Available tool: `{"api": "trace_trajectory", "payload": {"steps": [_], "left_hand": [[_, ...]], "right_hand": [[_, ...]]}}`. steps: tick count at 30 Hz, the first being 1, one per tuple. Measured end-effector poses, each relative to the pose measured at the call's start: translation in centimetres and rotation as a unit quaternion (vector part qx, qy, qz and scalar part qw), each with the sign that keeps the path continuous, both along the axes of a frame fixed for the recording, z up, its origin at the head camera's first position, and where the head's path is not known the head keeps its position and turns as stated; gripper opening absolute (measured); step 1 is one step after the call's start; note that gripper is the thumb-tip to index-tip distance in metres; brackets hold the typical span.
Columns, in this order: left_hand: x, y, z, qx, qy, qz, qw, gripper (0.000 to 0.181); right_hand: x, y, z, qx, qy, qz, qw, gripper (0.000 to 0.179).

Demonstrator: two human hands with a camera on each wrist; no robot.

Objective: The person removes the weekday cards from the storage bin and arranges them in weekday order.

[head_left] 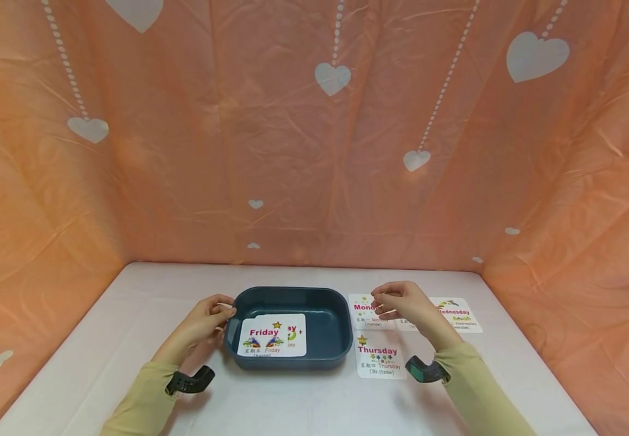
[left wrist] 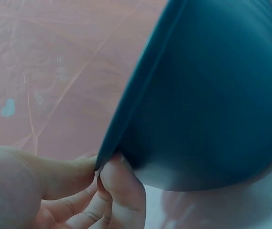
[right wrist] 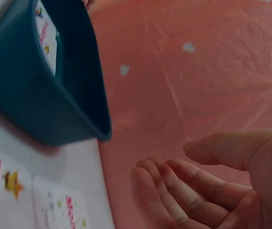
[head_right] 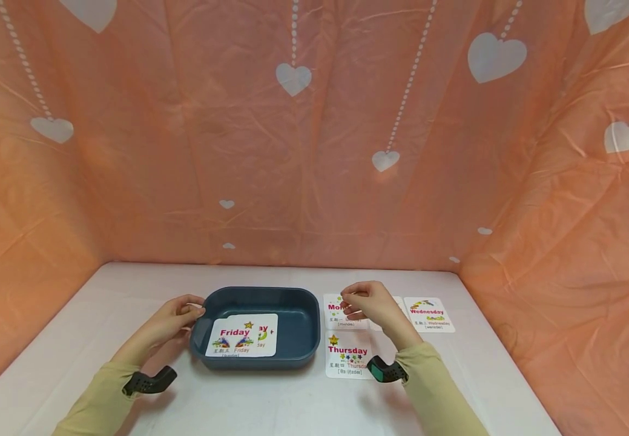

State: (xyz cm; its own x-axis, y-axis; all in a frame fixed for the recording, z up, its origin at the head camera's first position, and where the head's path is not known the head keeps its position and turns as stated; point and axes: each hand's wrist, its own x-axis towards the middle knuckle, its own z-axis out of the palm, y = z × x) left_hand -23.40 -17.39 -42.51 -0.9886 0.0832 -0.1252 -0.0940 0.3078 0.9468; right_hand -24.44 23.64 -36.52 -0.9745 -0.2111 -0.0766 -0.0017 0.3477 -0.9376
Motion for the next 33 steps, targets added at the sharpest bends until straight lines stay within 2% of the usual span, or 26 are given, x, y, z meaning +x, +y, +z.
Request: {"api": "trace_trajectory", "payload": {"steps": [13, 17, 24, 33], "left_hand": [[0.1, -0.1, 0.0, 0.0, 0.004, -0.003, 1.0, 0.034], [0.0, -0.1, 0.1, 0.003, 0.006, -0.01, 0.9999, 0.033], [0.0, 0.0, 0.1, 0.0, -0.002, 0.0, 1.0, 0.033], [0.0, 0.0, 0.1, -0.003, -0.002, -0.002, 1.0, 0.033]], "right_hand": [[-0.9, -5.3, 1.0, -0.005, 0.016, 0.102, 0.9946, 0.028], [-1.2, -6.8, 0.8, 0.0, 0.011, 0.119, 0.9929, 0.027], [-1.7, -9.3, 0.2, 0.017, 0.004, 0.147, 0.989, 0.026], [-3.3, -12.1, -1.1, 0.037, -0.03, 0.185, 0.9816, 0.032]]}}
